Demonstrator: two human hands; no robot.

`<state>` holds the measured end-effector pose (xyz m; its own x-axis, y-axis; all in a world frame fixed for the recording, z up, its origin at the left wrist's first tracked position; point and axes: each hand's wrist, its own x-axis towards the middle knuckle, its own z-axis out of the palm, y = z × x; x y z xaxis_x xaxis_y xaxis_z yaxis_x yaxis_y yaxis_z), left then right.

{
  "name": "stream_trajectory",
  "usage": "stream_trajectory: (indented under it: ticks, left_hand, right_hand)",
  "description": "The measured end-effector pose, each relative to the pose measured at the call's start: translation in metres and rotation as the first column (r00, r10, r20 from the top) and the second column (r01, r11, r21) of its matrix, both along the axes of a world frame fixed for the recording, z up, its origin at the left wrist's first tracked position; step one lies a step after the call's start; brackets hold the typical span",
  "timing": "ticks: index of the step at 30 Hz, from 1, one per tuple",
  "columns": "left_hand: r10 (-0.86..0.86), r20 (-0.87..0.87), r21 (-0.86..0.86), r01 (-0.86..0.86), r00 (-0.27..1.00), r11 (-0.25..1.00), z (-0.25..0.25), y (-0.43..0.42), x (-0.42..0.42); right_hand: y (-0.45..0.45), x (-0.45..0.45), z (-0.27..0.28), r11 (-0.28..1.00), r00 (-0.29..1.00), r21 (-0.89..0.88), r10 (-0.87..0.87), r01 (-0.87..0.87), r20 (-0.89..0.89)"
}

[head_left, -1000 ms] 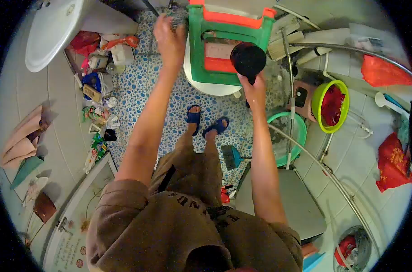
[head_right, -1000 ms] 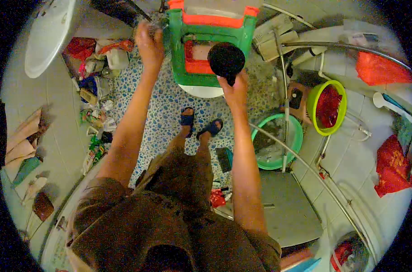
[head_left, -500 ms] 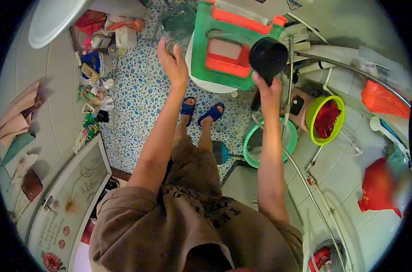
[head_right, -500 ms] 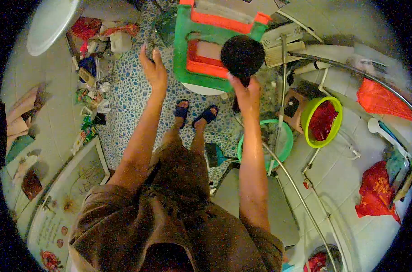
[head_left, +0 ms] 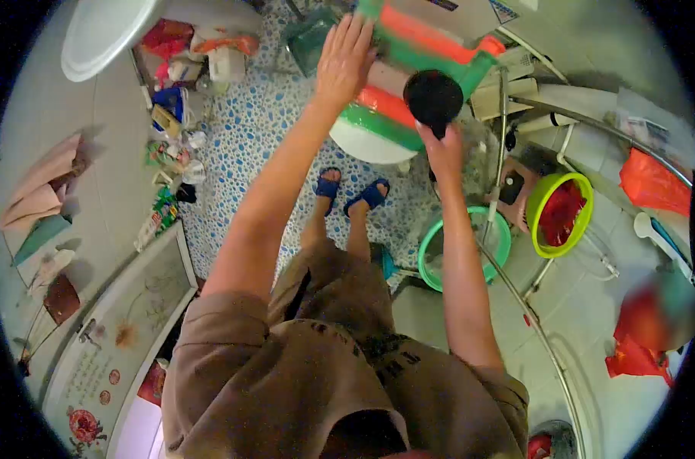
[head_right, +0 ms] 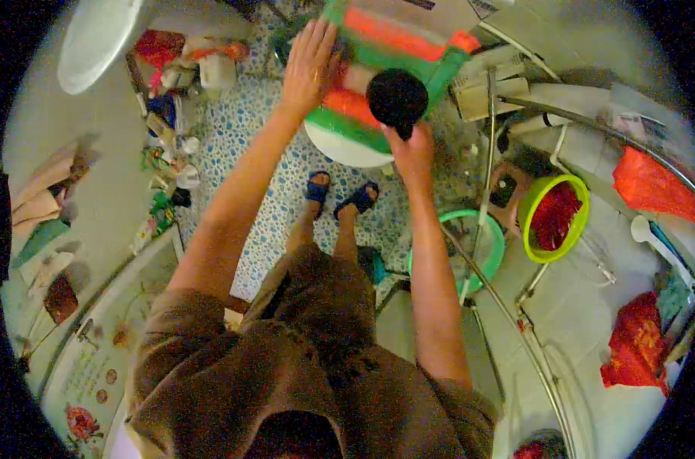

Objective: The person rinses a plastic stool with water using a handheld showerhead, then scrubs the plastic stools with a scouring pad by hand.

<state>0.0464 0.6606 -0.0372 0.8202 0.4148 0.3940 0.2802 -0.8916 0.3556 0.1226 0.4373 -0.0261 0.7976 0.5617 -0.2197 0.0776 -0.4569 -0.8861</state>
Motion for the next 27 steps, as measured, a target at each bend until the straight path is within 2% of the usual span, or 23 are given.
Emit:
stream_trajectory:
  ticks: [3, 4, 5, 6, 7, 8, 9, 10, 11, 13, 15, 17, 18, 20, 21, 22, 23, 25, 26, 27]
  left_hand:
    - [-0.086, 0.066, -0.008, 0.087, 0.994, 0.996, -0.007, -0.004, 0.006]
    - [-0.087, 0.041, -0.053, 0.089, 0.995, 0.995, -0.011, -0.025, -0.017]
    - [-0.098, 0.024, -0.098, 0.100, 0.995, 0.990, -0.015, -0.036, -0.027]
    - [-0.028, 0.014, -0.118, 0.030, 0.999, 0.993, -0.021, -0.031, -0.022]
    - [-0.029, 0.012, -0.125, 0.030, 1.000, 0.992, -0.023, -0.023, -0.013]
    - [-0.005, 0.090, -0.074, 0.011, 0.996, 0.997, -0.025, -0.007, 0.007]
    - [0.008, 0.179, -0.014, -0.006, 0.984, 1.000, -0.024, 0.013, 0.031]
    - [0.004, 0.191, -0.010, -0.002, 0.982, 1.000, -0.018, 0.026, 0.053]
    - [0.033, 0.185, 0.025, -0.038, 0.982, 0.999, -0.012, 0.034, 0.073]
    - [0.063, 0.202, 0.076, -0.080, 0.977, 0.994, -0.009, 0.046, 0.092]
    - [0.168, 0.160, 0.059, -0.179, 0.973, 0.982, -0.013, 0.039, 0.086]
    - [0.164, 0.164, 0.102, -0.182, 0.973, 0.978, -0.020, 0.042, 0.087]
    - [0.184, 0.181, 0.078, -0.200, 0.966, 0.977, -0.019, 0.040, 0.087]
    - [0.189, 0.211, 0.058, -0.205, 0.959, 0.977, -0.023, 0.043, 0.095]
    - [0.278, 0.185, 0.003, -0.284, 0.942, 0.959, -0.030, 0.056, 0.102]
    - [0.371, 0.156, -0.052, -0.368, 0.915, 0.928, -0.029, 0.065, 0.113]
    - [0.373, 0.169, -0.057, -0.369, 0.912, 0.928, -0.030, 0.071, 0.126]
    - [0.422, 0.037, 0.011, -0.422, 0.906, 0.906, -0.019, 0.079, 0.148]
    - [0.447, 0.115, -0.046, -0.445, 0.887, 0.894, -0.031, 0.081, 0.164]
    - [0.453, 0.119, -0.049, -0.451, 0.883, 0.891, -0.031, 0.080, 0.162]
  right_hand:
    - [0.017, 0.000, 0.011, 0.997, 0.995, 0.001, -0.073, 0.074, -0.074]
    - [0.012, 0.001, -0.007, 0.998, 0.999, 0.038, -0.044, 0.043, 0.031]
    - [0.013, 0.003, -0.002, 0.998, 0.998, 0.043, -0.057, 0.055, 0.036]
    - [0.013, 0.005, 0.007, 0.999, 0.999, 0.024, -0.041, 0.041, 0.001]
    - [0.011, 0.002, 0.012, 1.000, 0.999, -0.002, -0.018, 0.018, -0.046]
    - [0.011, 0.001, 0.011, 1.000, 0.999, -0.005, -0.014, 0.014, -0.041]
    - [0.017, 0.002, 0.005, 0.996, 0.979, 0.010, -0.080, 0.083, -0.186]
    - [0.018, 0.003, -0.004, 0.988, 0.933, 0.012, -0.142, 0.154, -0.331]
    - [0.011, 0.002, -0.011, 0.989, 0.935, 0.013, -0.138, 0.150, -0.327]
    - [-0.004, 0.002, -0.027, 0.999, 0.983, -0.051, -0.028, 0.019, -0.183]
    - [-0.017, -0.003, -0.027, 0.998, 0.981, -0.039, -0.065, 0.059, -0.182]
    - [-0.012, -0.001, -0.009, 0.971, 0.967, 0.143, -0.161, 0.191, -0.198]
    - [-0.009, 0.005, -0.005, 0.964, 0.980, 0.222, -0.116, 0.150, -0.161]
    - [0.018, 0.023, 0.035, 0.966, 0.990, 0.234, -0.082, 0.108, -0.118]
    - [0.033, 0.034, 0.052, 0.969, 0.997, 0.239, -0.046, 0.061, -0.069]
    - [0.047, 0.046, 0.053, 0.942, 0.999, 0.335, -0.029, 0.032, -0.015]
    - [0.055, 0.059, 0.043, 0.942, 1.000, 0.335, -0.027, 0.026, -0.002]
    - [0.065, 0.076, 0.021, 0.985, 0.999, 0.170, -0.038, 0.036, 0.006]
    - [0.065, 0.082, 0.016, 0.986, 0.997, 0.162, -0.030, 0.041, -0.073]
    - [0.068, 0.086, 0.017, 0.986, 0.997, 0.161, -0.024, 0.034, -0.067]
